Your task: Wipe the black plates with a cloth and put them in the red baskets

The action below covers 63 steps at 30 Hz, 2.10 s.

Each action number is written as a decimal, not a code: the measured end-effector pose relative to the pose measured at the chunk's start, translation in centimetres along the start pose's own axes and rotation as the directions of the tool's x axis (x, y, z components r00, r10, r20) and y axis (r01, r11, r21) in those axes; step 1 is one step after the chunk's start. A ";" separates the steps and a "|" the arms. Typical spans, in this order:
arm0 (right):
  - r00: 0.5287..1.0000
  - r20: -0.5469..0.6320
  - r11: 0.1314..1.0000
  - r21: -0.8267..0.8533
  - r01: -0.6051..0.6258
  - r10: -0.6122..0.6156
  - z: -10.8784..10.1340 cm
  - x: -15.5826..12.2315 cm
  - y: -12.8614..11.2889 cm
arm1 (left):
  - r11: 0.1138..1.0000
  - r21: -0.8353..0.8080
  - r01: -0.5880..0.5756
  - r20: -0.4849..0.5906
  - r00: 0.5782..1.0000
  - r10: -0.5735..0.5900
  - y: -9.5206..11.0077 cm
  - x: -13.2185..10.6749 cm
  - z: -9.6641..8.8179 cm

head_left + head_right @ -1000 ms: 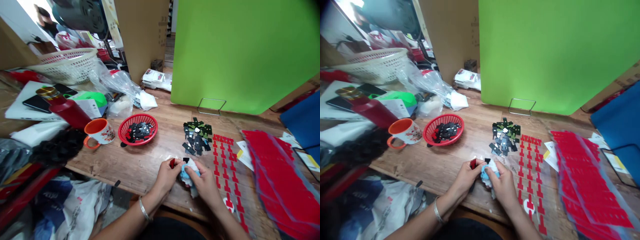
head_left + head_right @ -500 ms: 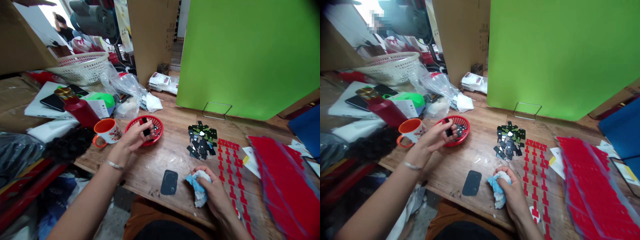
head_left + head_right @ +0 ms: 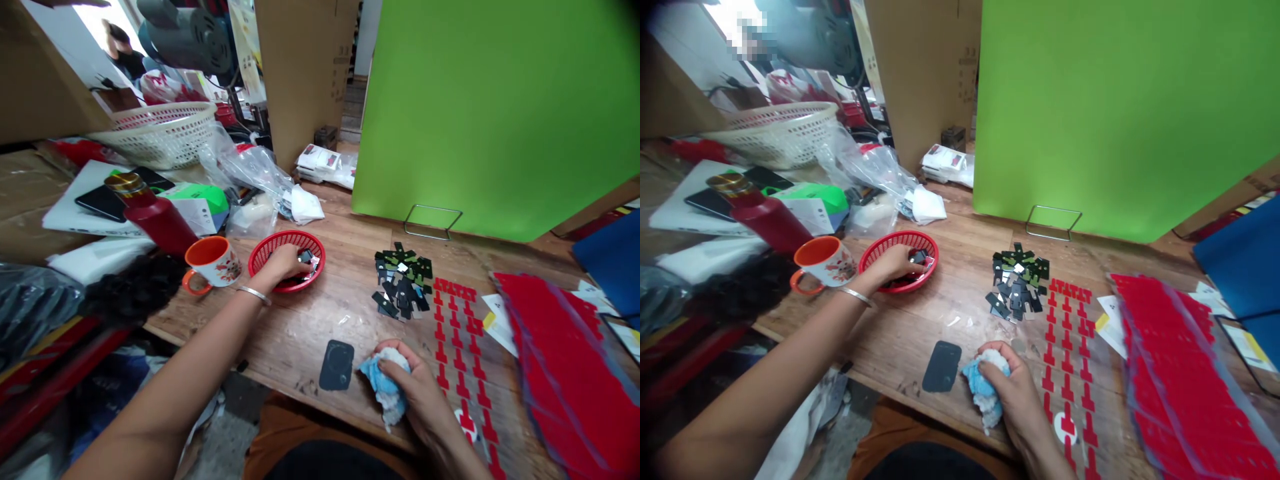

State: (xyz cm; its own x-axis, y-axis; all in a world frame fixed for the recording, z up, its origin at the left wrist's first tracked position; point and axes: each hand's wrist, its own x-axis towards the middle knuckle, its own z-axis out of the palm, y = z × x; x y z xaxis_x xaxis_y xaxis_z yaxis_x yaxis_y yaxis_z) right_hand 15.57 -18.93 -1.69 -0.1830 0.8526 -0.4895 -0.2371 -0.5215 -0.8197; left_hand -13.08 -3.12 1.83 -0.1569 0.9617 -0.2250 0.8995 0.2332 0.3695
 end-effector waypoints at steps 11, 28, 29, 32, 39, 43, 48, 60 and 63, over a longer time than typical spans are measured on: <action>1.000 0.011 0.998 0.056 0.021 -0.022 -0.1 0.1 -1.0 | 0.522 -0.848 -0.090 -0.217 0.958 -0.188 -0.3 -3.1 -2.1; 0.797 0.168 0.674 -0.451 0.585 -0.580 0.2 1.0 -3.6 | 0.244 -0.912 0.330 0.393 0.874 0.285 9.2 -13.5 8.6; 0.837 0.115 0.746 -0.400 0.532 -0.535 0.0 1.2 -3.5 | 0.240 -0.909 0.341 0.406 0.856 0.321 9.1 -13.4 8.5; 0.935 -0.034 0.929 -0.128 0.347 -0.354 -0.3 1.8 -3.2 | 0.244 -0.904 0.352 0.422 0.828 0.370 9.1 -13.6 8.5; 0.997 -0.061 0.926 0.371 0.072 -0.053 -0.1 2.0 -3.2 | 0.287 -0.936 0.206 0.245 0.963 0.110 9.9 -13.9 9.0; 0.979 0.079 0.981 0.074 0.181 -0.187 0.5 0.8 -2.6 | 0.237 -0.961 0.142 0.156 0.987 0.041 10.4 -14.1 9.3; 0.958 -0.045 0.895 -0.371 0.248 -0.284 0.7 0.2 -2.0 | 0.178 -0.969 0.169 0.179 0.983 0.044 9.8 -14.3 9.4; 0.981 -0.090 0.966 -0.209 0.152 -0.174 -1.0 -0.6 -1.6 | -0.267 -0.902 0.338 0.260 0.922 0.287 1.8 -8.3 -3.0; 0.983 -0.081 0.965 -0.216 0.147 -0.167 -0.9 -0.6 -0.9 | -0.106 -0.961 0.256 0.219 0.936 0.275 0.6 -6.3 -3.6</action>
State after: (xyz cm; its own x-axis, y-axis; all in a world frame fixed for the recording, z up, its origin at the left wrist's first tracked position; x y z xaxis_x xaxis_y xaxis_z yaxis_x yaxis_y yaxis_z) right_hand 16.73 -18.99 -0.94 -0.0631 0.9278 -0.3678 -0.0492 -0.3710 -0.9273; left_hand -13.01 -8.49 6.73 0.1899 0.9328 -0.3062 -0.5272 0.3600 0.7697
